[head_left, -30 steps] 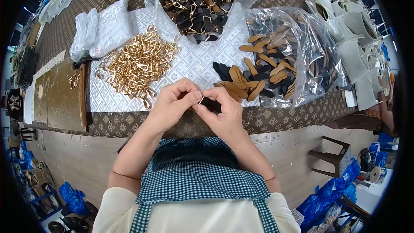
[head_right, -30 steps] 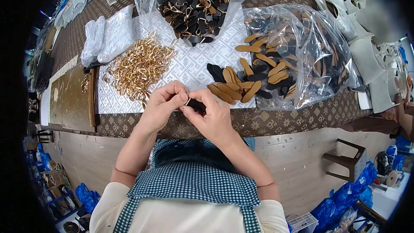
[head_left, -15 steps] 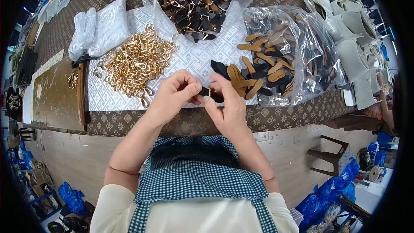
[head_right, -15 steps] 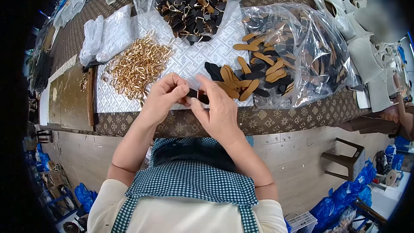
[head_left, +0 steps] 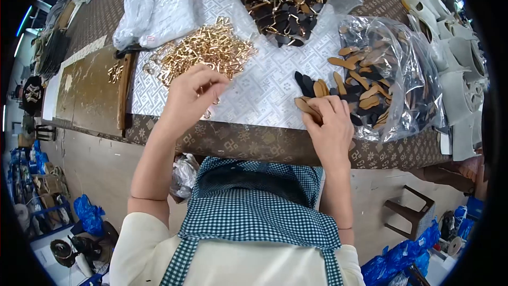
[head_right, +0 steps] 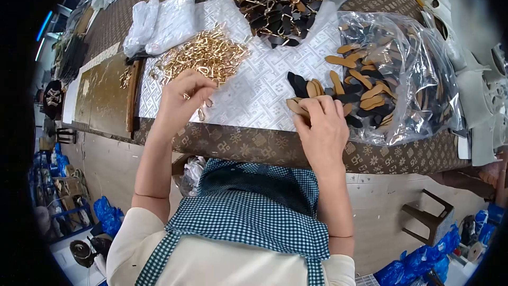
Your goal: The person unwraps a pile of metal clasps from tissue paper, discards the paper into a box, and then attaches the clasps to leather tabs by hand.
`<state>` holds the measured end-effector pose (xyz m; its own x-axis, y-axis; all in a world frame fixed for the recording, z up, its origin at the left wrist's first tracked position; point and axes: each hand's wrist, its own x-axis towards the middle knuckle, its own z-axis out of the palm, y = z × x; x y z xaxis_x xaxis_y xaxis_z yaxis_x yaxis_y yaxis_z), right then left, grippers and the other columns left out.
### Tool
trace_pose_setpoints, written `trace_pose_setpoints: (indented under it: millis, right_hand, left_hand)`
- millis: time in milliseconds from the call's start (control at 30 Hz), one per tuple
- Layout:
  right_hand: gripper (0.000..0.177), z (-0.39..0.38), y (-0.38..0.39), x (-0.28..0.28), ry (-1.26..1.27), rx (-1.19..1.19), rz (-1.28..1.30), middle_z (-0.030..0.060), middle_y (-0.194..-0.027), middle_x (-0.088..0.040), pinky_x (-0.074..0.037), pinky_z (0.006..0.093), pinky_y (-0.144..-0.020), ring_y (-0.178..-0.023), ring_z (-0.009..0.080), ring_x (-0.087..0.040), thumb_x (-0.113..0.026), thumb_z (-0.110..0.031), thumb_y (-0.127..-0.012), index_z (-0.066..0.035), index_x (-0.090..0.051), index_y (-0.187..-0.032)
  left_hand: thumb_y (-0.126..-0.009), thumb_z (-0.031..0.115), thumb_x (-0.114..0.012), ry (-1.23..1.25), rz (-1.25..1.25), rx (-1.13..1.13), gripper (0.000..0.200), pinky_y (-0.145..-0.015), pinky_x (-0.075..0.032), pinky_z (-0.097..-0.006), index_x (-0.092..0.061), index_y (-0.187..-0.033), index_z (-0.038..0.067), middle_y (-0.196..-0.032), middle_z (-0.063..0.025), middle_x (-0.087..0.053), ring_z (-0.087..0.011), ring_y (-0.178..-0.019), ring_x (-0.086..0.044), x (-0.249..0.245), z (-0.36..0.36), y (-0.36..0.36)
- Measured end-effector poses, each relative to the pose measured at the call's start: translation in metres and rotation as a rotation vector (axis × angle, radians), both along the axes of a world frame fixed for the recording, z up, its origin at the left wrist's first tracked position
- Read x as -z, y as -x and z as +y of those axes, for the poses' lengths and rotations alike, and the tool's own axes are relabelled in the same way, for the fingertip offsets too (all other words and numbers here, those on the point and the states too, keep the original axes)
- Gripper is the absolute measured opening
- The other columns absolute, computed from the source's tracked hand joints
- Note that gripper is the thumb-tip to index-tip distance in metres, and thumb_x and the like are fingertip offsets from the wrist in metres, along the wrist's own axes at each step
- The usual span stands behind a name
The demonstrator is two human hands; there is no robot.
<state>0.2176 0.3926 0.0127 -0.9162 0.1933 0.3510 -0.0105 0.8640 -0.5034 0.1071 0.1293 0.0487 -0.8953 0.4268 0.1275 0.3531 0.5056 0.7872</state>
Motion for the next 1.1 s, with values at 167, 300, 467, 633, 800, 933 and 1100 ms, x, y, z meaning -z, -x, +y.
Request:
trace_pose_setpoints:
  millis: [167, 300, 467, 633, 800, 933, 1100]
  right_hand:
    - [0.011, 0.003, 0.008, 0.008, -0.072, -0.019, 0.061, 0.0058, -0.091, -0.061, -0.049, 0.039, -0.073, -0.086, 0.028, -0.058, -0.069, -0.008, -0.081, -0.007, -0.066, -0.092]
    - [0.005, -0.001, 0.009, 0.012, -0.044, -0.005, 0.168, 0.0079, -0.09, -0.062, -0.049, 0.0383, -0.07, -0.084, 0.0277, -0.058, -0.064, -0.007, -0.088, -0.005, -0.065, -0.092]
    - [0.007, -0.019, 0.003, 0.006, 0.342, -0.094, 0.167, 0.0121, -0.085, -0.064, -0.048, 0.0341, -0.064, -0.073, 0.0262, -0.061, -0.061, -0.006, -0.092, -0.001, -0.063, -0.096]
    - [0.009, -0.041, -0.005, 0.011, 0.81, -0.156, -0.027, 0.0068, -0.08, -0.067, -0.047, 0.0254, -0.055, -0.061, 0.0106, -0.058, -0.056, -0.007, -0.097, 0.0, -0.06, -0.101]
    - [0.013, -0.057, -0.011, 0.01, 1.193, -0.235, -0.24, -0.0003, -0.072, -0.059, -0.043, 0.0193, -0.052, -0.058, 0.0033, -0.051, -0.054, -0.013, -0.099, -0.003, -0.057, -0.105]
    - [0.017, -0.062, -0.011, 0.007, 1.334, -0.303, -0.341, -0.0009, -0.07, -0.055, -0.04, 0.0183, -0.048, -0.055, 0.0029, -0.047, -0.057, -0.019, -0.099, -0.003, -0.056, -0.106]
    - [0.019, -0.061, -0.015, 0.013, 1.424, -0.262, -0.236, 0.0, -0.072, -0.056, -0.041, 0.0187, -0.046, -0.053, 0.0033, -0.047, -0.056, -0.02, -0.1, -0.003, -0.055, -0.109]
  left_hand:
    - [-0.083, 0.012, -0.071, 0.265, 0.041, 0.012, 0.015, -0.067, -0.052, -0.032, -0.069, -0.096, 0.007, -0.091, -0.0072, -0.059, -0.0224, -0.076, -0.065, 0.015, -0.035, -0.021]
    - [-0.08, 0.019, -0.075, 0.34, 0.123, -0.02, 0.024, -0.072, -0.052, -0.0359, -0.066, -0.099, 0.008, -0.098, -0.0088, -0.058, -0.0267, -0.086, -0.063, 0.022, -0.041, -0.026]
    - [-0.078, 0.018, -0.076, 0.39, 0.34, -0.13, 0.028, -0.074, -0.051, -0.0394, -0.064, -0.1, 0.006, -0.1, -0.0091, -0.058, -0.0287, -0.085, -0.061, 0.036, -0.025, -0.042]
    - [-0.08, 0.004, -0.068, 0.263, 0.177, -0.174, 0.021, -0.072, -0.051, -0.0364, -0.064, -0.1, 0.005, -0.098, -0.0112, -0.059, -0.028, -0.079, -0.061, 0.042, -0.02, -0.044]
    - [-0.086, -0.004, -0.059, -0.295, -0.235, -0.138, 0.02, -0.075, -0.049, -0.0246, -0.063, -0.104, 0.003, -0.097, -0.0038, -0.061, -0.0122, -0.082, -0.062, 0.039, -0.011, -0.051]
    - [-0.09, -0.006, -0.055, -0.637, -0.4, -0.021, 0.022, -0.082, -0.048, -0.0213, -0.062, -0.109, 0.002, -0.099, -0.0003, -0.062, -0.0063, -0.091, -0.059, 0.041, 0.011, -0.066]
    - [-0.093, -0.003, -0.058, -0.837, -0.364, -0.057, 0.02, -0.089, -0.053, -0.0318, -0.058, -0.112, 0.002, -0.101, -0.006, -0.063, -0.0146, -0.094, -0.063, 0.048, 0.035, -0.071]
